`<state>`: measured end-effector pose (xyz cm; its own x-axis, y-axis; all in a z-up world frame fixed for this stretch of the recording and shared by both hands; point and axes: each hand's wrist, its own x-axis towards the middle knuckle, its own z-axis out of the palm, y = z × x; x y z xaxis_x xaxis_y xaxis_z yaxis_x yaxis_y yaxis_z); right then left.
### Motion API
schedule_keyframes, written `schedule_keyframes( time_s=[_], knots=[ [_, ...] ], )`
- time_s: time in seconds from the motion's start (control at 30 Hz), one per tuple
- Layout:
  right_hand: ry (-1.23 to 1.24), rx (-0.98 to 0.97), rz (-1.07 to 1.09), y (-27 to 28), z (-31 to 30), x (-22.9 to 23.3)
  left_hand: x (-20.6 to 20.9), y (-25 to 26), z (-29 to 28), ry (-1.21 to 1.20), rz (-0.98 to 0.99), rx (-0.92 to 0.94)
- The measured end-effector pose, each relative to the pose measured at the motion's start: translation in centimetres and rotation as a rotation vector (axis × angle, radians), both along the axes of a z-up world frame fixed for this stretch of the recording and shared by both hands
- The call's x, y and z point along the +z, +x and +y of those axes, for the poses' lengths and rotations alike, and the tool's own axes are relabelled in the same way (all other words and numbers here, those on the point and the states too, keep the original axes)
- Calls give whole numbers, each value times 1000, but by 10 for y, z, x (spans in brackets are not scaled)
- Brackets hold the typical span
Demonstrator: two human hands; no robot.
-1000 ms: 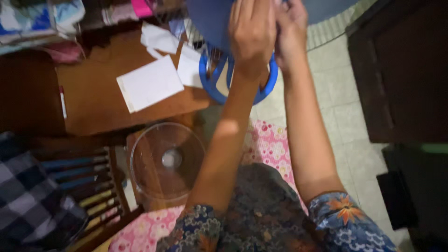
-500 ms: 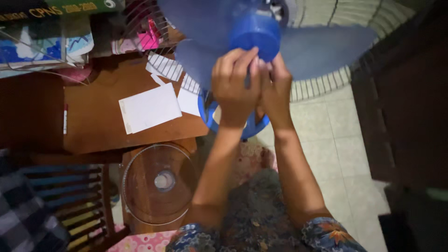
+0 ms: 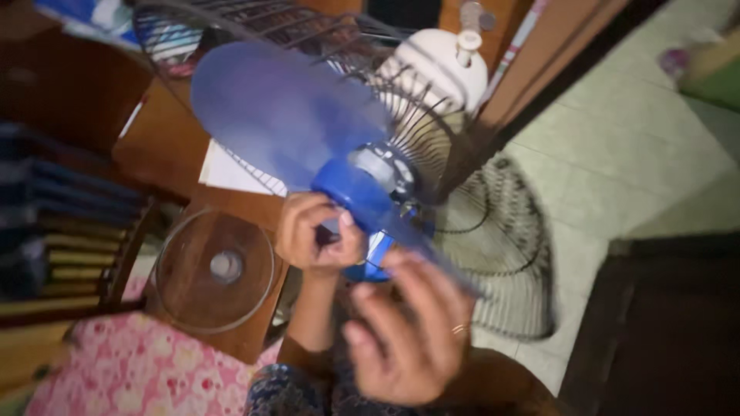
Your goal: The person reassembles a standing electric fan by hand. They attach the fan blade to the motor shaft, secure it with a nut, and then place the front wire cage over the blade.
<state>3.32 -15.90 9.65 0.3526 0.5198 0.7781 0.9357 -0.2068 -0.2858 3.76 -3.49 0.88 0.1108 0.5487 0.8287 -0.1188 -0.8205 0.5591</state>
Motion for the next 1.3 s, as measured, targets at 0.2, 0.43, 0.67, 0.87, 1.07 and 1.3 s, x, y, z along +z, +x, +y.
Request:
schedule_keyframes(
  time_s=[0.2, 0.43, 0.67, 0.87, 1.07, 1.3],
  knots=[
    [-146, 475, 207, 21, 17, -12, 8, 8, -21, -71, -24, 168],
    [25, 665, 512, 23, 17, -51, 22, -3, -58, -100, -33, 281],
    [-81, 693, 556, 40, 3, -41, 20, 2, -70, -88, -30, 362],
    [-89, 698, 541, 56, -6, -31, 16, 4, -71, -111, -28, 387],
    [-67, 710, 549, 52, -6, -34, 4, 20, -60, -119, -55, 364],
    [84, 730, 674, 26, 12, -54, -6, 30, -42, -157, -122, 247]
  ],
)
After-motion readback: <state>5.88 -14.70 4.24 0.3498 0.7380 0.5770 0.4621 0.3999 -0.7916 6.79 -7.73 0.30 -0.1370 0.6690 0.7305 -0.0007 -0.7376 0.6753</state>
